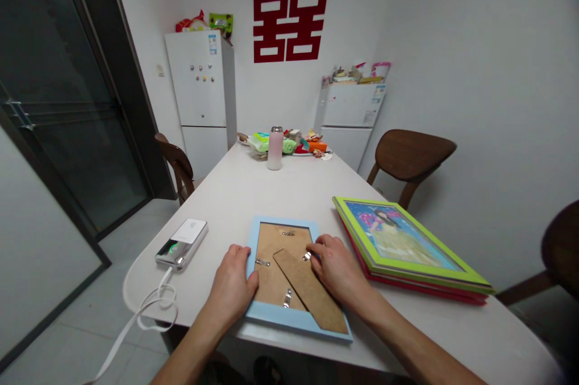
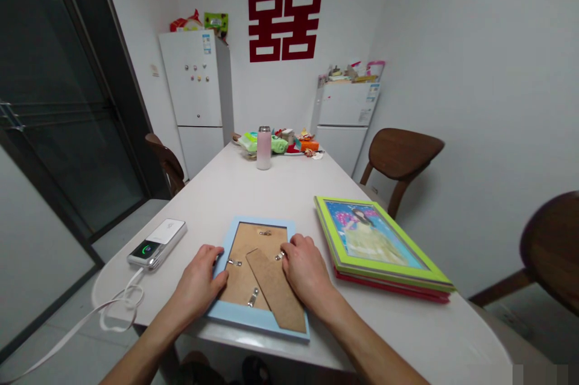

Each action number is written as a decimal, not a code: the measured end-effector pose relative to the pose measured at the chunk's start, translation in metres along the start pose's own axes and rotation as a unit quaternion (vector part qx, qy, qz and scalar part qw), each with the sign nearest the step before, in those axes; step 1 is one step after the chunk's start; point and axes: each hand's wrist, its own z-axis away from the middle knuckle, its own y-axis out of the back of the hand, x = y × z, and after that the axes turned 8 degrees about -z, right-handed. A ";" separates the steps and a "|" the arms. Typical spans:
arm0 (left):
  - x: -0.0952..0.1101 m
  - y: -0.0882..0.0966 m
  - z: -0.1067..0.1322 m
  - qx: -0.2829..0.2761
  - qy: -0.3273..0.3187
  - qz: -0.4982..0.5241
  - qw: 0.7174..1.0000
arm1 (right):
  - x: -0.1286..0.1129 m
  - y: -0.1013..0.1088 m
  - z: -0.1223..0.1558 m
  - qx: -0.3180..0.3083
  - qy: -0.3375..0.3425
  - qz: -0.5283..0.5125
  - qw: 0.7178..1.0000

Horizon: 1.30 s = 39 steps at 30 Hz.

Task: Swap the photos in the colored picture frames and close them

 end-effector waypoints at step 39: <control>0.023 -0.010 0.005 0.020 0.043 0.019 0.999 | -0.024 0.013 0.040 -0.067 -0.015 -0.094 0.993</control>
